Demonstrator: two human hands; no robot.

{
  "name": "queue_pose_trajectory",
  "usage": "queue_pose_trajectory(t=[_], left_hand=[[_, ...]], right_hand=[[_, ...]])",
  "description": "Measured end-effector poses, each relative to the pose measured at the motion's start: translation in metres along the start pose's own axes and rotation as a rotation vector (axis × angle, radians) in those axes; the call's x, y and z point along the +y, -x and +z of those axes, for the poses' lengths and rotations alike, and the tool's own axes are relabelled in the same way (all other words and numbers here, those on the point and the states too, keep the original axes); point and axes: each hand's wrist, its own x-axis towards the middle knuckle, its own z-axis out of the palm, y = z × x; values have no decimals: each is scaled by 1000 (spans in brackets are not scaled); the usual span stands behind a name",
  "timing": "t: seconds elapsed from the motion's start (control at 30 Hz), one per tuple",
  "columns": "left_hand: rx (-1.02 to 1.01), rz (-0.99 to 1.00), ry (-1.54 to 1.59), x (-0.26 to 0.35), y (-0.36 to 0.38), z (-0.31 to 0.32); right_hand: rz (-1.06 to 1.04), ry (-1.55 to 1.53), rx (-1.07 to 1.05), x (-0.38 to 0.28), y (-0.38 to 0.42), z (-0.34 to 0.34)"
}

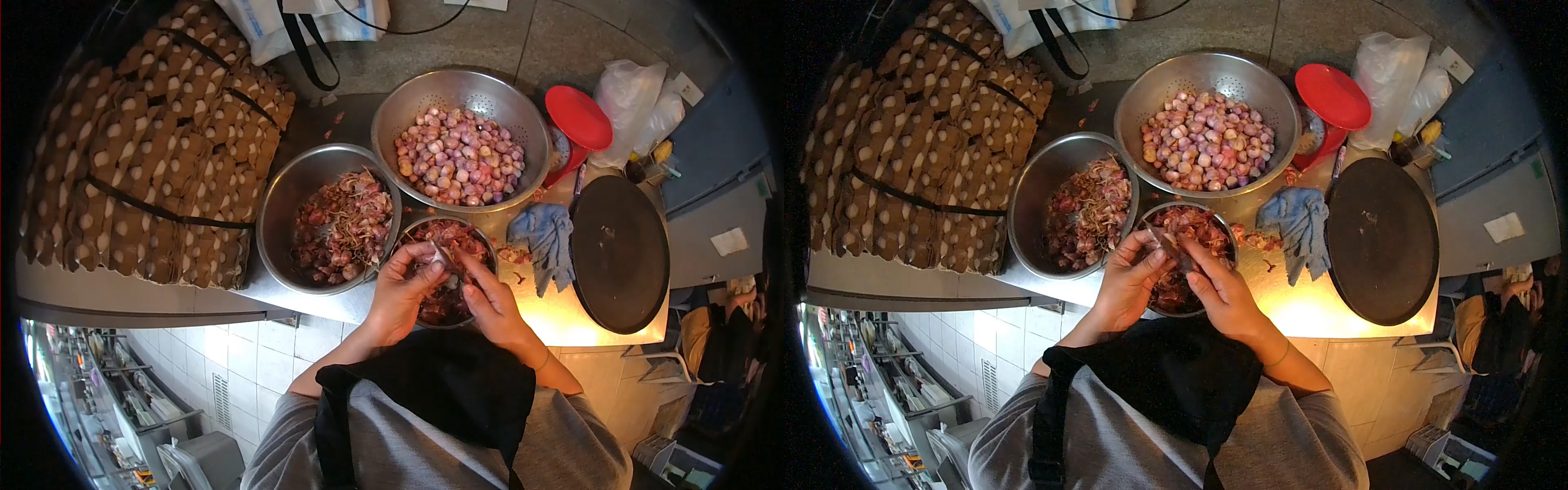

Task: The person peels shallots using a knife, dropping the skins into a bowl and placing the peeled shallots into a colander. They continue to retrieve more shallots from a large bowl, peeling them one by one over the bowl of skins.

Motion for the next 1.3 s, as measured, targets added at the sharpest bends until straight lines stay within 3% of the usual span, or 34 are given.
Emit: queue_pose_trajectory(t=[0.63,0.77,0.97,1.23,1.3], left_hand=[[-2,-12,-17,-2,-1,-5],[-5,-45,-28,4,2,2],[-81,-64,-26,10,4,7],[-137,-112,211,10,-3,-6],[-116,-106,181,9,-3,-7]], right_hand=[[-51,56,-30,4,-2,-1],[112,-106,19,15,0,-2],[103,-65,95,21,-3,-6],[11,52,117,7,-7,-6],[91,-42,76,13,-4,-7]])
